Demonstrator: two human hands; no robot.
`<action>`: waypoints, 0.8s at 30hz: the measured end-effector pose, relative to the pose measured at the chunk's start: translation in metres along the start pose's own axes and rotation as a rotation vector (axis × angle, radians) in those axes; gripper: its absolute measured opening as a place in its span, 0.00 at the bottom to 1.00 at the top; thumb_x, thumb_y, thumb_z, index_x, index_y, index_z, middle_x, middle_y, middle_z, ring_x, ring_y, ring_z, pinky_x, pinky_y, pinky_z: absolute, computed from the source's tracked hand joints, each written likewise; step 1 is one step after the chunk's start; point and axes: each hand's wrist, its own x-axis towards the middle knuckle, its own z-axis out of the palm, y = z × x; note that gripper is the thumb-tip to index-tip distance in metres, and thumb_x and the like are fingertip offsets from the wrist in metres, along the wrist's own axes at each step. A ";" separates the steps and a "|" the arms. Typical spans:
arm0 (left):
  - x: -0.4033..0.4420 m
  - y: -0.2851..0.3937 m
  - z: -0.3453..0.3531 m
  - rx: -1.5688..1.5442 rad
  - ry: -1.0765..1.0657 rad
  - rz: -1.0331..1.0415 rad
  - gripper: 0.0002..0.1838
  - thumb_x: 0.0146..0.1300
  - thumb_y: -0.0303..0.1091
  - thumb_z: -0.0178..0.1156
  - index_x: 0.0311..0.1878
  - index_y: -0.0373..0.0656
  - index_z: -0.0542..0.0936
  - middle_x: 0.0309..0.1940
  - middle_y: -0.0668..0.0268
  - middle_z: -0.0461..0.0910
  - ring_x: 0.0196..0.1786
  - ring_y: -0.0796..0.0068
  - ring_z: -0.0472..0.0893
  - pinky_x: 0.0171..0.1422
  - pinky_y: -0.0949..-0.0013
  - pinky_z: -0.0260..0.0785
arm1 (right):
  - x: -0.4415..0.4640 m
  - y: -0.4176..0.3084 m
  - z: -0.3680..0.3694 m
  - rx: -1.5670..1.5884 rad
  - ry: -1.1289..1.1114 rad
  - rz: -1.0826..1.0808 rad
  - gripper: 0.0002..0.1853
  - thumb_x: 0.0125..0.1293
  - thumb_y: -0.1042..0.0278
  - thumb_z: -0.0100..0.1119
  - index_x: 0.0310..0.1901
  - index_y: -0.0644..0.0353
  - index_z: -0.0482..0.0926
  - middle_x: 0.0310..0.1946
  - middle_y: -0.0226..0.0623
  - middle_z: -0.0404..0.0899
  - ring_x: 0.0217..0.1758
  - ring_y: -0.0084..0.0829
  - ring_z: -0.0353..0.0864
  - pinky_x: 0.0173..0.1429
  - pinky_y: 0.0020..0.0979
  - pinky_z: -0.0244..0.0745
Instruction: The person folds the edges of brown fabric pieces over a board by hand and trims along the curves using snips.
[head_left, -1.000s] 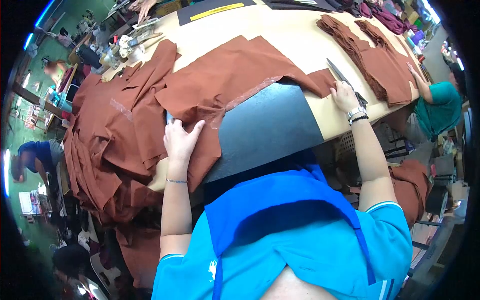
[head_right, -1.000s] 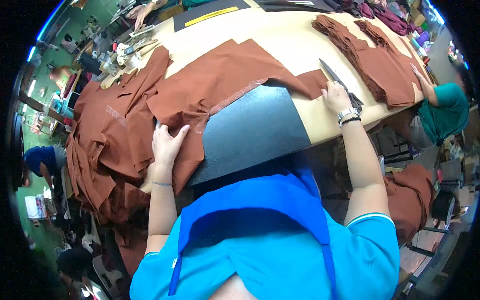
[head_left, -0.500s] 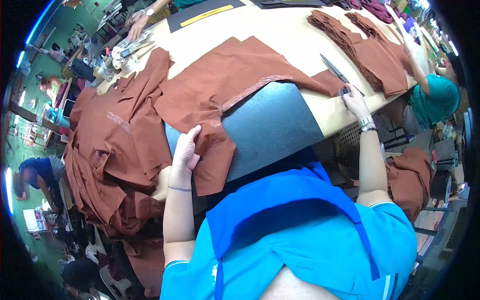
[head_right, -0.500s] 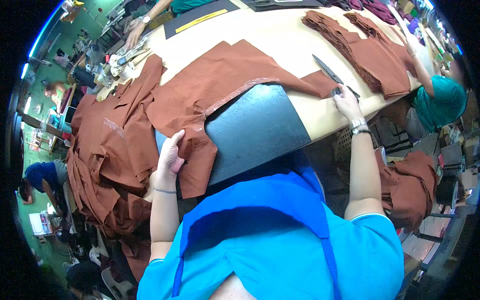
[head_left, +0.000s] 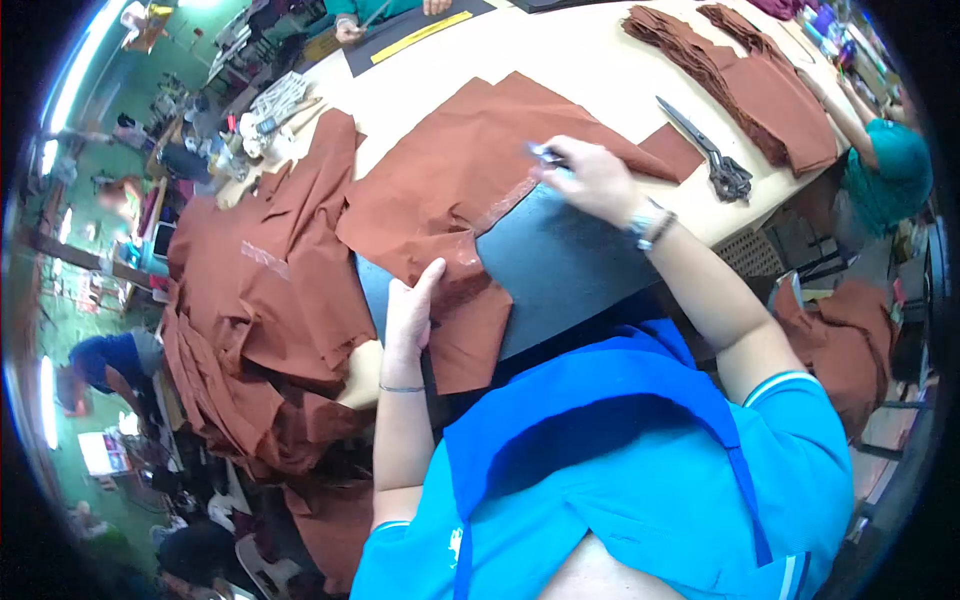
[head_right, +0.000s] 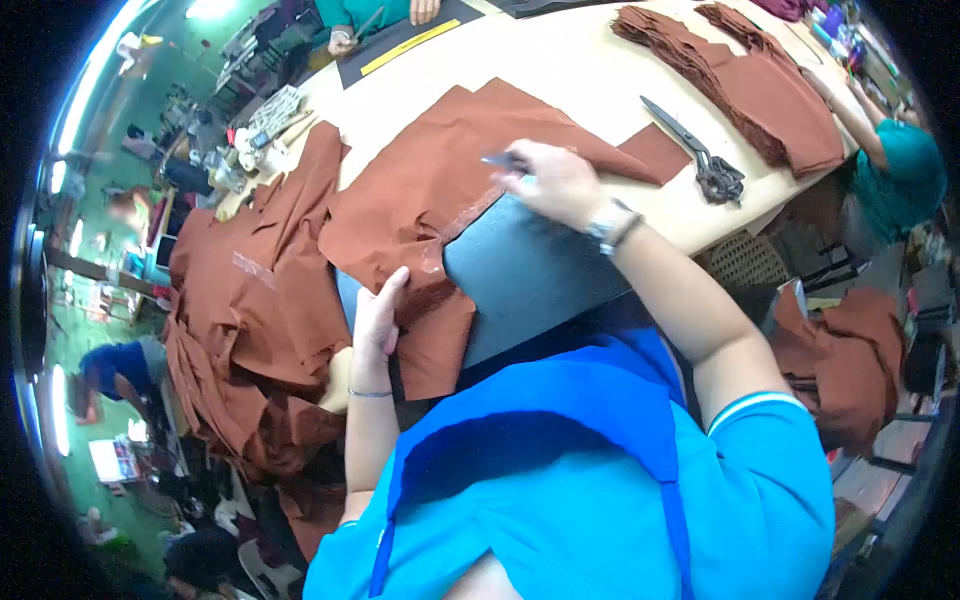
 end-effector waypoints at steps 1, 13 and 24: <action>-0.002 0.001 0.003 0.027 0.009 0.031 0.18 0.63 0.28 0.69 0.54 0.31 0.79 0.47 0.63 0.84 0.45 0.76 0.83 0.49 0.72 0.75 | 0.011 0.010 0.025 -0.126 0.103 -0.167 0.14 0.67 0.54 0.62 0.43 0.56 0.78 0.37 0.40 0.83 0.41 0.44 0.84 0.46 0.39 0.78; 0.006 -0.007 -0.033 -0.279 -0.055 -0.168 0.30 0.60 0.23 0.61 0.67 0.42 0.68 0.60 0.60 0.76 0.57 0.63 0.80 0.62 0.57 0.76 | 0.068 0.044 0.070 -0.264 0.048 -0.084 0.23 0.71 0.40 0.53 0.50 0.54 0.72 0.40 0.44 0.83 0.47 0.46 0.84 0.48 0.45 0.78; -0.003 0.001 -0.015 -0.179 -0.032 -0.053 0.30 0.61 0.20 0.60 0.68 0.40 0.67 0.61 0.60 0.75 0.60 0.64 0.78 0.62 0.62 0.75 | -0.039 -0.035 0.065 1.197 -0.662 0.631 0.20 0.78 0.47 0.46 0.57 0.55 0.70 0.26 0.20 0.61 0.21 0.11 0.57 0.22 0.16 0.55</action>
